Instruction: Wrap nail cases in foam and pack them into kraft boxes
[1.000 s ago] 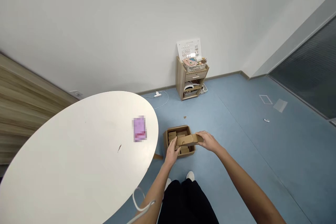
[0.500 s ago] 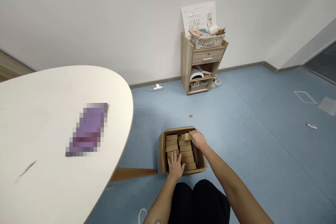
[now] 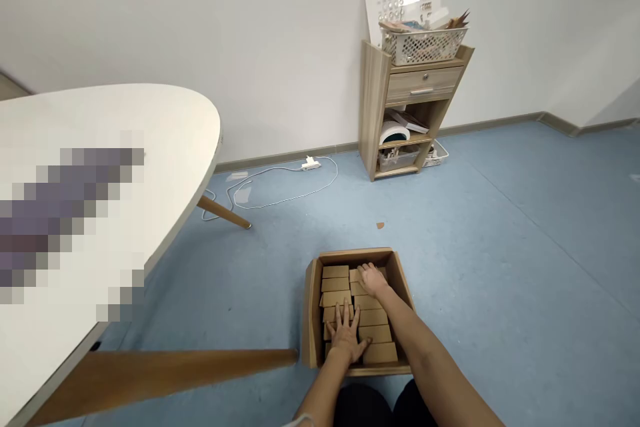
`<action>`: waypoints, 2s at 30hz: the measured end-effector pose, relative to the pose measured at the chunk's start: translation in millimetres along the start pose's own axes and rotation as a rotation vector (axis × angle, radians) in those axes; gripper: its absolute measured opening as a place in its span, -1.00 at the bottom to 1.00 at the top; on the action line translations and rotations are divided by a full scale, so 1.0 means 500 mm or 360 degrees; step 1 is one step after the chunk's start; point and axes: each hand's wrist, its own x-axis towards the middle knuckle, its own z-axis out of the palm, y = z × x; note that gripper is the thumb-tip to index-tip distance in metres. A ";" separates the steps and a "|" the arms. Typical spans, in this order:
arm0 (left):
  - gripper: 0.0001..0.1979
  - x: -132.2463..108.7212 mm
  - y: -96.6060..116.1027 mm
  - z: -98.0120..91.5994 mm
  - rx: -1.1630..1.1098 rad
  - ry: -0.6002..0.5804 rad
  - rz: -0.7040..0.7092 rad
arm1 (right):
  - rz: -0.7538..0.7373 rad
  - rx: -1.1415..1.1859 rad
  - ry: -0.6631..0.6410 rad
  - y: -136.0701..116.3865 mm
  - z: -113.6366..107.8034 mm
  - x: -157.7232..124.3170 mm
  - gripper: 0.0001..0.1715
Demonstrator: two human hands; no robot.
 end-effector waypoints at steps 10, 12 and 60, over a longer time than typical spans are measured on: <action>-0.05 -0.001 0.001 -0.034 -0.0078 -0.0160 0.0000 | 0.0090 -0.0028 -0.0103 -0.028 0.014 -0.021 -0.21; -0.08 -0.031 0.010 -0.074 -0.0103 -0.0173 -0.0028 | 0.0030 -0.0025 -0.0015 -0.055 -0.017 -0.054 -0.26; -0.57 -1.660 -0.616 -0.459 -0.1524 0.1248 -0.1151 | -0.1349 -0.0320 0.0074 -1.304 -0.558 -0.592 -0.52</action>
